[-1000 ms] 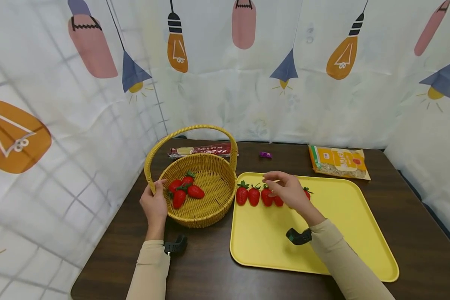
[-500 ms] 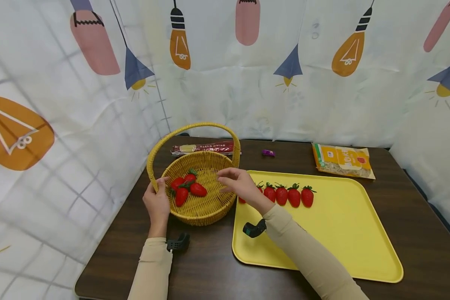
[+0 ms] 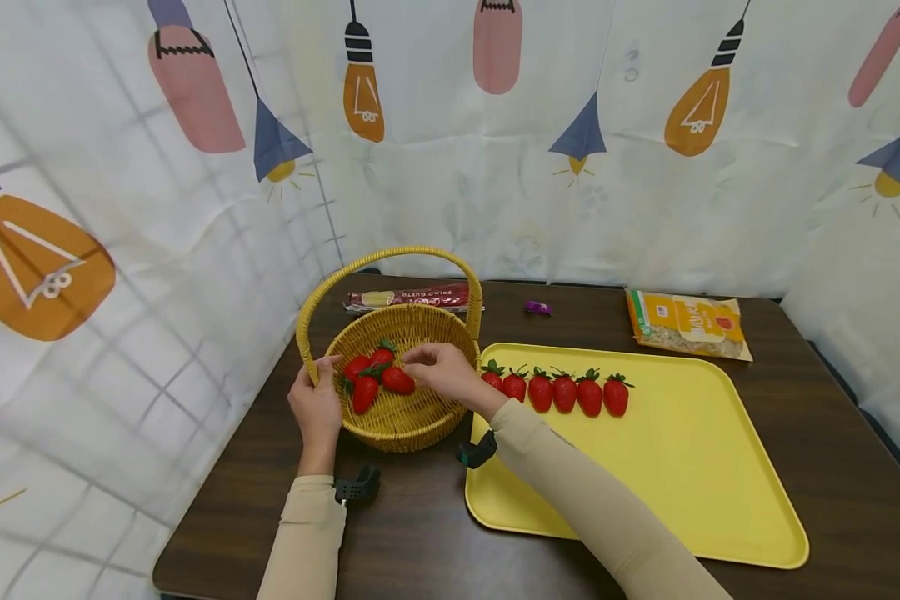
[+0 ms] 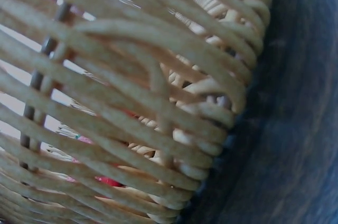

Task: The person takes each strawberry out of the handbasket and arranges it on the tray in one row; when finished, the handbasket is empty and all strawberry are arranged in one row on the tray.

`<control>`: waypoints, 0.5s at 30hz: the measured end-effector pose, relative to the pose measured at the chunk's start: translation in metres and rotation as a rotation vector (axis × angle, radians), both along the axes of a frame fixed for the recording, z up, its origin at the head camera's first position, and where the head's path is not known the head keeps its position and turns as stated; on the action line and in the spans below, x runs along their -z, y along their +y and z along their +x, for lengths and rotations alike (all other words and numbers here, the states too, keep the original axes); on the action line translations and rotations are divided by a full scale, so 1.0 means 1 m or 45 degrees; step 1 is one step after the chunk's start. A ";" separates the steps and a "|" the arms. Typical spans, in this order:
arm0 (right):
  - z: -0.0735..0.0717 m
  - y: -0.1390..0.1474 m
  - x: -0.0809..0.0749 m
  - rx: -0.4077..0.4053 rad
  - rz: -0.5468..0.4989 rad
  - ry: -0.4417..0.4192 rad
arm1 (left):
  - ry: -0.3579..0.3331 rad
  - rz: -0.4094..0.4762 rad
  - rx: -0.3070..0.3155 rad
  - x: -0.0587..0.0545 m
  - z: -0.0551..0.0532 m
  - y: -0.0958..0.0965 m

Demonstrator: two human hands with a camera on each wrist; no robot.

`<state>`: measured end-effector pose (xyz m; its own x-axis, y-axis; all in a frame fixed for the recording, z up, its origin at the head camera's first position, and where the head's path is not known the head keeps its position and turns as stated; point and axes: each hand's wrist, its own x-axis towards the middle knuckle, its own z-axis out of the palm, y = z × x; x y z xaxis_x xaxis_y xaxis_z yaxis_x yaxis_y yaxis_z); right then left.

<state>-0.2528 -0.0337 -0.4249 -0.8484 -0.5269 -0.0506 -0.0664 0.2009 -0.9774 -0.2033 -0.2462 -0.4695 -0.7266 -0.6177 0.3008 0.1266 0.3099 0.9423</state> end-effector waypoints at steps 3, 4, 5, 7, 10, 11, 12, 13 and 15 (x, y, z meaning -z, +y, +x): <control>-0.006 -0.009 0.005 0.030 -0.002 -0.040 | -0.006 0.001 -0.012 0.000 0.001 -0.001; -0.008 -0.011 0.006 0.047 0.008 -0.045 | -0.008 -0.001 -0.020 0.001 0.002 -0.001; -0.009 -0.014 0.008 0.067 0.033 -0.037 | -0.008 -0.002 -0.023 0.001 0.002 -0.001; -0.011 -0.018 0.010 0.110 0.098 0.004 | -0.002 -0.007 -0.021 0.001 0.002 0.000; -0.013 -0.023 0.010 0.152 0.239 0.102 | 0.007 -0.016 -0.011 0.000 0.002 0.001; -0.013 -0.024 0.010 0.149 0.274 0.120 | 0.012 -0.020 -0.006 -0.001 0.003 0.001; -0.014 -0.026 0.010 0.131 0.289 0.124 | 0.017 -0.028 -0.008 -0.001 0.003 0.001; -0.015 -0.027 0.011 0.102 0.303 0.122 | 0.024 -0.031 -0.009 -0.001 0.002 0.002; -0.017 -0.029 0.011 0.034 0.324 0.119 | 0.036 -0.040 -0.014 -0.001 0.002 0.002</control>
<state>-0.2700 -0.0626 -0.4362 -0.8692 -0.4844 -0.0991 -0.1455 0.4421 -0.8851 -0.2016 -0.2440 -0.4685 -0.7107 -0.6156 0.3405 0.1497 0.3405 0.9282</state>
